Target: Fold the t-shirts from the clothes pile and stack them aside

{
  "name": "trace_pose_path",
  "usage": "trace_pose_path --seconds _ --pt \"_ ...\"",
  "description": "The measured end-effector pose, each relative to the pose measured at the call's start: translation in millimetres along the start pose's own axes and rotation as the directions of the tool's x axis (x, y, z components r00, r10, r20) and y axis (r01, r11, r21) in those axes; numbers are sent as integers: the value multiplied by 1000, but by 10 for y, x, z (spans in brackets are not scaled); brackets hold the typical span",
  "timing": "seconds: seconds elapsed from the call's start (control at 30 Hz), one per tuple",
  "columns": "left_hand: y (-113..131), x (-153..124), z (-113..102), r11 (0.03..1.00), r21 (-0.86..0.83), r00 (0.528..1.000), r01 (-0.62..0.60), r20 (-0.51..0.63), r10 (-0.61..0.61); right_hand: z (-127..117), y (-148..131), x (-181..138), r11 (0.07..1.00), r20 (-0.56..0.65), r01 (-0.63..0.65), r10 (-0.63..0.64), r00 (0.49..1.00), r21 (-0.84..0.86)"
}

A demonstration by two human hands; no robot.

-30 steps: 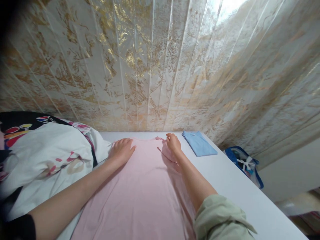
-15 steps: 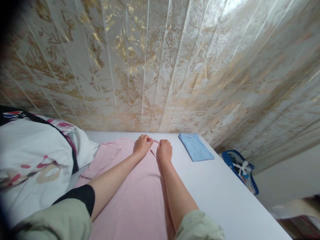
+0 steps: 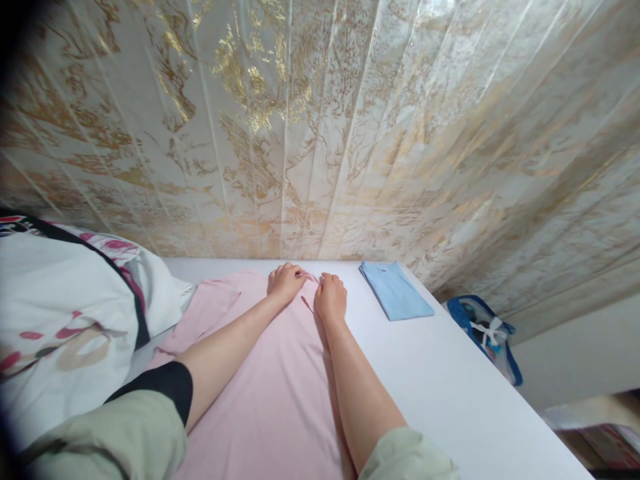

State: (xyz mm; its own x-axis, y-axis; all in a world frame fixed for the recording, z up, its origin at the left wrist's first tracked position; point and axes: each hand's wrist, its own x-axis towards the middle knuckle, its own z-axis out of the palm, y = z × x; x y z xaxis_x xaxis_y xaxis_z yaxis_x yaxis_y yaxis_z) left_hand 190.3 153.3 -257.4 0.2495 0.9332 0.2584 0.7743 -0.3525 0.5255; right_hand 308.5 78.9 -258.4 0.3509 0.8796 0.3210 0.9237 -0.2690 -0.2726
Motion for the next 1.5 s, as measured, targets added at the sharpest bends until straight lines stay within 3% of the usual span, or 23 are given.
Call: trace_pose_path --seconds 0.17,0.33,0.7,0.97,1.27,1.37,1.5 --pt "8 -22 -48 999 -31 999 -36 12 36 12 7 11 999 -13 -8 9 1000 44" --pt "38 15 -47 999 -33 1000 16 23 -16 27 29 31 995 -25 -55 57 998 86" --pt "-54 22 -91 988 -153 999 10 33 -5 38 60 39 994 -69 -110 112 991 28" --pt "-106 10 4 981 -192 1000 -19 -28 14 103 148 74 919 -137 -184 244 960 349" --pt "-34 -78 -68 996 -87 993 -3 -121 -7 55 123 60 964 -74 -154 174 982 217" --pt "-1 -120 -99 993 -47 988 -106 -120 100 58 132 63 970 -51 -152 164 985 190" --pt "56 -165 -81 936 3 935 -352 54 351 83 151 70 965 -90 -155 178 980 211"
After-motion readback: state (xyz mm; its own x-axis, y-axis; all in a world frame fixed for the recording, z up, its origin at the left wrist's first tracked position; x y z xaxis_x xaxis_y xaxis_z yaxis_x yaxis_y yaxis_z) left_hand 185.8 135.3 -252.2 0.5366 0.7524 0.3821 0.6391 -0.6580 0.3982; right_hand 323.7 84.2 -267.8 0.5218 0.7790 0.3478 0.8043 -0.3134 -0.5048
